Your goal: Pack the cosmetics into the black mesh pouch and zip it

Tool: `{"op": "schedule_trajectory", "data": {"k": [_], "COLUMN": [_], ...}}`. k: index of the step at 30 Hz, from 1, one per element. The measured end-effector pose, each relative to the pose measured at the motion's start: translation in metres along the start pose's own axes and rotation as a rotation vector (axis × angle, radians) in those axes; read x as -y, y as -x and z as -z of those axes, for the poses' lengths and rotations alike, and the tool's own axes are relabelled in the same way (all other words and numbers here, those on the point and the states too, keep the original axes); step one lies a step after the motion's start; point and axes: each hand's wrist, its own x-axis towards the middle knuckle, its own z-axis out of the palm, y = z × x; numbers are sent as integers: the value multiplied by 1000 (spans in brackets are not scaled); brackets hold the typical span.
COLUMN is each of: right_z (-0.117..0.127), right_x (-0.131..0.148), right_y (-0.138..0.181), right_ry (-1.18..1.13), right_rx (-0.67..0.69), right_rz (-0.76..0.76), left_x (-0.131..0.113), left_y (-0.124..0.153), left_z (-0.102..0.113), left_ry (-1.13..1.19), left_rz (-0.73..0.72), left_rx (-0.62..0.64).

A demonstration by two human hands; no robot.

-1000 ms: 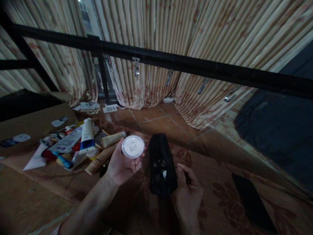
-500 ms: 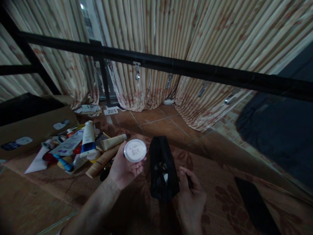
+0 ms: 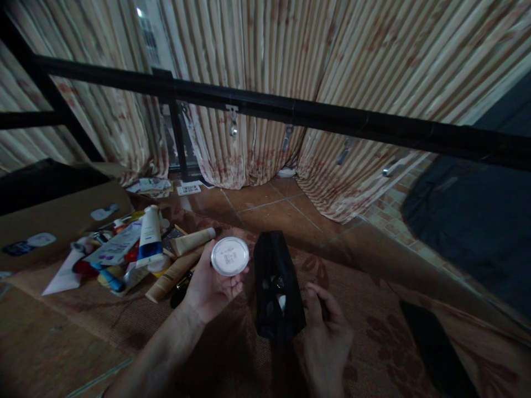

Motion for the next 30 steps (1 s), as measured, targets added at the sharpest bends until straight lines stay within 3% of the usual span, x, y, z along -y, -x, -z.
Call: {"op": "schedule_trajectory", "data": {"k": [30], "right_z": [0], "right_x": [5], "right_y": [2], "right_ry": [-39], "right_rx": [26], "right_rz": [-39], "left_x": [2], "left_y": [0], "left_z": [-1], "left_ry": [-19], "left_rz": [-1], "left_rx": [0]}}
